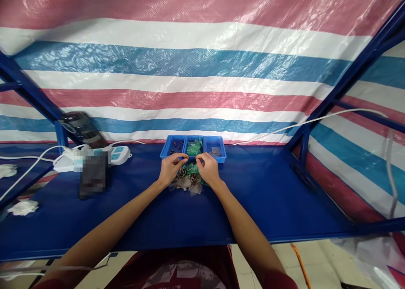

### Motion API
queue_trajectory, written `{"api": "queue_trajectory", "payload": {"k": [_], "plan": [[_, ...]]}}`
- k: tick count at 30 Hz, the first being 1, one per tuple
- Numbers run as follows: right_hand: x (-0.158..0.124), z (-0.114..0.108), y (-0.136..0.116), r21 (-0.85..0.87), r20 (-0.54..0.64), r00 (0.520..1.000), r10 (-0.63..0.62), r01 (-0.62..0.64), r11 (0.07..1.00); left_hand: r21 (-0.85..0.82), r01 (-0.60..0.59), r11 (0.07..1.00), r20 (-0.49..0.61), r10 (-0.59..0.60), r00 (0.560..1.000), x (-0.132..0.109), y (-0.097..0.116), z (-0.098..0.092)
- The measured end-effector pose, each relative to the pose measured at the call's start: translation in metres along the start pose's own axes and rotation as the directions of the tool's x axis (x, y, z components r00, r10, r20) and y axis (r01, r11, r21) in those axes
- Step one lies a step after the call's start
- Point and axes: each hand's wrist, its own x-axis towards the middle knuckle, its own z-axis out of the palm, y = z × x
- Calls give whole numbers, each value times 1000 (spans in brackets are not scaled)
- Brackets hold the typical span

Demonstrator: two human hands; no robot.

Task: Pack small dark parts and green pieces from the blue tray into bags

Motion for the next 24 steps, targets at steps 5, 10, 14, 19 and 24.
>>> {"api": "queue_trajectory", "payload": {"k": [5,10,14,19,24], "plan": [[-6,3,-4,17,78,996,-36,35,999,63,-52,997,-60,56,997,-10,-1,-2],[-8,5,-5,21,111,993,-32,30,999,61,-106,992,-49,109,993,-15,-3,2],[-8,7,-7,-9,101,994,-31,32,999,76,-193,978,-54,198,979,-18,-2,4],[-9,8,-14,48,76,996,41,-45,998,83,-208,975,-82,214,973,-21,-1,6],[-7,6,-20,248,123,970,208,-233,940,78,-200,977,-97,207,974,-21,-2,8]]}}
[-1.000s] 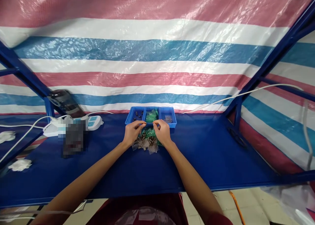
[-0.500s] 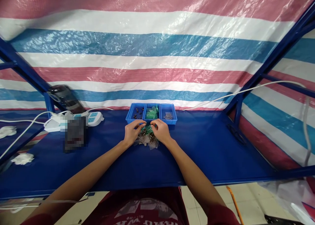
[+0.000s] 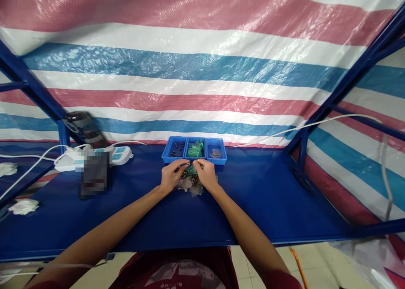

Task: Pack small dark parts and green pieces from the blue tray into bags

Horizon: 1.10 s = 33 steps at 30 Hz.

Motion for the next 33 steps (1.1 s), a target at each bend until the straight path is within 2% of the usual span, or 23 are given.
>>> {"api": "queue_trajectory", "payload": {"k": [8,14,23,27,33], "plan": [[0,-1,-5,32,73,997,25,-28,999,4,-10,1000,-21,10,1000,-1,2,-2],[2,-1,-3,122,75,996,52,-61,991,-8,-11,1000,-29,11,1000,1,6,-2],[3,-1,-2,302,167,971,170,-214,929,-1,-37,999,-20,37,999,2,8,-4],[2,-1,-3,286,158,970,184,-223,932,15,-34,999,4,34,999,1,7,-4],[2,2,-1,300,96,972,216,-235,925,24,55,998,24,-55,998,0,5,-3]]}}
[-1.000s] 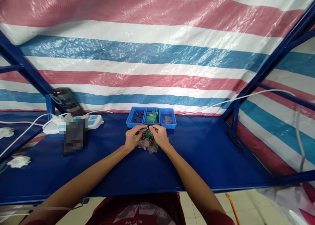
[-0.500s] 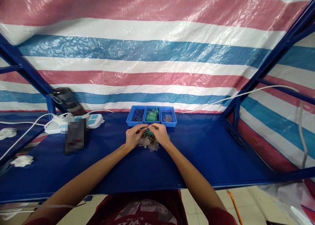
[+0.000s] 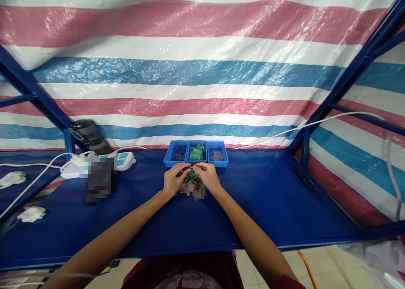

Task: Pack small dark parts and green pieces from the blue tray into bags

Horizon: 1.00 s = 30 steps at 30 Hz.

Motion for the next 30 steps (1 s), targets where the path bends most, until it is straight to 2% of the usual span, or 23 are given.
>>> {"api": "queue_trajectory", "payload": {"k": [4,14,30], "plan": [[0,0,0,-18,-17,1000,-15,15,1000,-12,30,999,31,-29,999,1,-2,0],[0,-3,-3,-70,-15,996,-91,90,994,-37,20,999,53,-19,998,2,3,-1],[-2,-5,-2,-230,-60,976,-208,189,955,-5,81,997,-5,-81,997,1,8,-1]]}}
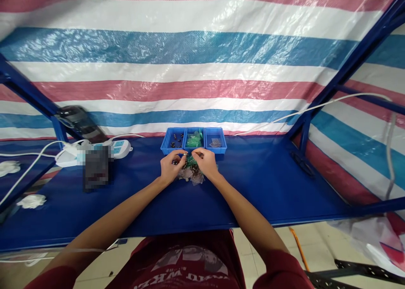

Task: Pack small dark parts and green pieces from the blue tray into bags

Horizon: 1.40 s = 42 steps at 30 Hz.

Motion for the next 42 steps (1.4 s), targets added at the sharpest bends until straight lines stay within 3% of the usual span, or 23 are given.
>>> {"api": "queue_trajectory", "payload": {"k": [7,14,20,32,42], "plan": [[-2,1,-3,-51,-3,999,-46,45,998,-18,-54,998,41,55,998,2,0,-2],[-6,3,-7,-135,74,987,-146,155,979,-78,77,994,76,-71,995,-2,-9,3],[-7,3,-7,-183,119,971,-208,228,957,-99,82,992,90,-73,993,-4,-10,4],[-2,2,0,-25,91,995,-35,38,999,-75,-43,996,91,50,995,5,-5,-1],[-7,3,-9,-102,94,992,-79,89,991,-158,75,985,127,-55,990,11,4,-8]]}}
